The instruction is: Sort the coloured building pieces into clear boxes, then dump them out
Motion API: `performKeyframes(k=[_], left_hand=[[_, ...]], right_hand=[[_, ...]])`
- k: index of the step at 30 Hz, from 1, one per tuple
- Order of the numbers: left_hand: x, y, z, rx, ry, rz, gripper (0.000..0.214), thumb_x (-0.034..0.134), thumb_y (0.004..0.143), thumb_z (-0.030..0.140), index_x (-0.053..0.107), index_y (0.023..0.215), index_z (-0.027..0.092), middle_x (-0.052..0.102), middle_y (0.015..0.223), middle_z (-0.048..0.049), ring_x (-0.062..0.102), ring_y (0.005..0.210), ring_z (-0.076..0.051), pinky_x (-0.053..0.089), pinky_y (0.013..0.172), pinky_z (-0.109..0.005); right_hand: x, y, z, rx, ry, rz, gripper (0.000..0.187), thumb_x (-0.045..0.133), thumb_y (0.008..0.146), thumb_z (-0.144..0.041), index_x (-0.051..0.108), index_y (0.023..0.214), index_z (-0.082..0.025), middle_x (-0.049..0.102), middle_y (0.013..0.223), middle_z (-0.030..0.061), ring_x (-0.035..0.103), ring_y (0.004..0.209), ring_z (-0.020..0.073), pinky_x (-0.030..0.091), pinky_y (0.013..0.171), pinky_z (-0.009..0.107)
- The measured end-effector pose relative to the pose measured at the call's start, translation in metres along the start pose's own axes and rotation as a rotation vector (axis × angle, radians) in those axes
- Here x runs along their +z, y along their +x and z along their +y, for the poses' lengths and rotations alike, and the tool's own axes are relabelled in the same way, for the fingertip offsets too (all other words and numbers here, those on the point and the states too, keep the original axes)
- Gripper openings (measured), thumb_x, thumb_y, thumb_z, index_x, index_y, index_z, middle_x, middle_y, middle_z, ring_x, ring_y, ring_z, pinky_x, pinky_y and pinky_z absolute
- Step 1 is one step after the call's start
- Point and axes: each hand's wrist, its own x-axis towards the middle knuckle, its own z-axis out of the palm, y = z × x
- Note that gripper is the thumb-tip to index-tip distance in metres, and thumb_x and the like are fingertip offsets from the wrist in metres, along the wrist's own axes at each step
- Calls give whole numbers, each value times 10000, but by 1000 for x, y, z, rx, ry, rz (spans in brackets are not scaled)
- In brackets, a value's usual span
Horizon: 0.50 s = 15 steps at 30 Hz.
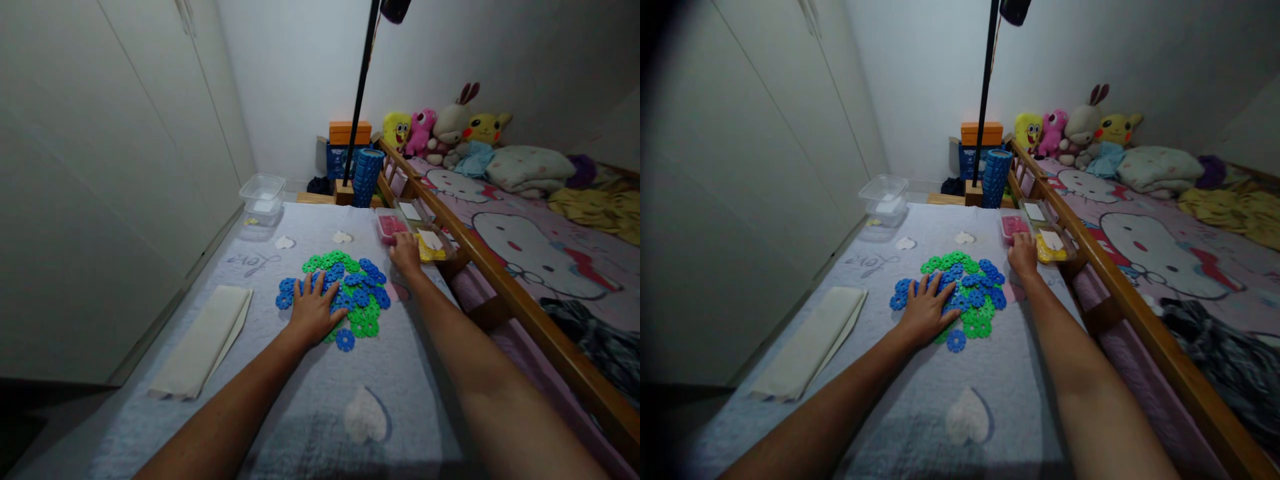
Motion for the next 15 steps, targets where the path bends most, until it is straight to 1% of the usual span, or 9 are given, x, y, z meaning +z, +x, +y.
performKeyframes(k=[3,6,7,9,11,12,13,15], left_hand=[[-1,0,-5,-72,0,41,701,549,935,676,558,1526,300,370,1693,-161,263,1555,-496,155,1221,-742],[-1,-4,-1,-69,1,57,701,554,935,672,559,1523,291,361,1699,-156,233,1568,-485,137,1226,-741],[-1,-7,3,-38,-5,54,701,554,937,667,549,1530,294,349,1708,-146,218,1578,-472,132,1233,-733],[2,-11,11,78,-31,30,695,548,946,655,518,1551,314,329,1723,-112,195,1596,-435,124,1251,-708],[6,-14,17,207,-56,-13,704,526,955,664,487,1572,328,353,1715,-88,204,1600,-408,125,1265,-685],[8,-15,19,245,-63,-32,716,515,956,675,472,1582,330,377,1703,-85,217,1597,-405,130,1267,-681],[10,-16,20,261,-67,-46,732,508,954,688,458,1592,331,395,1693,-87,229,1593,-411,136,1265,-683],[13,-15,20,238,-66,-51,760,514,944,704,442,1603,333,407,1685,-98,237,1587,-431,148,1257,-690]], right_hand=[[5,13,-3,33,16,10,213,568,813,-155,690,983,-194,652,1115,158,552,1151,304,451,992,477],[7,24,-5,12,4,24,86,599,825,-169,664,852,-217,662,1038,141,548,1104,299,461,939,468],[7,26,-6,3,-2,23,81,607,822,-156,653,816,-224,667,1010,133,545,1087,297,461,928,464],[6,30,-10,-11,-14,2,118,621,815,-125,631,765,-232,673,959,119,541,1058,291,454,920,452],[3,29,-15,-38,-48,-41,139,629,819,-110,620,755,-234,677,940,109,539,1036,285,445,922,439],[1,27,-18,-58,-76,-64,134,627,828,-113,623,768,-232,680,951,109,539,1028,285,442,922,435],[0,25,-21,-80,-104,-84,121,621,841,-120,630,789,-228,683,975,113,539,1022,286,440,922,434],[-4,17,-30,-120,-145,-112,93,601,870,-139,648,840,-214,683,1032,132,539,1014,294,438,915,435]])
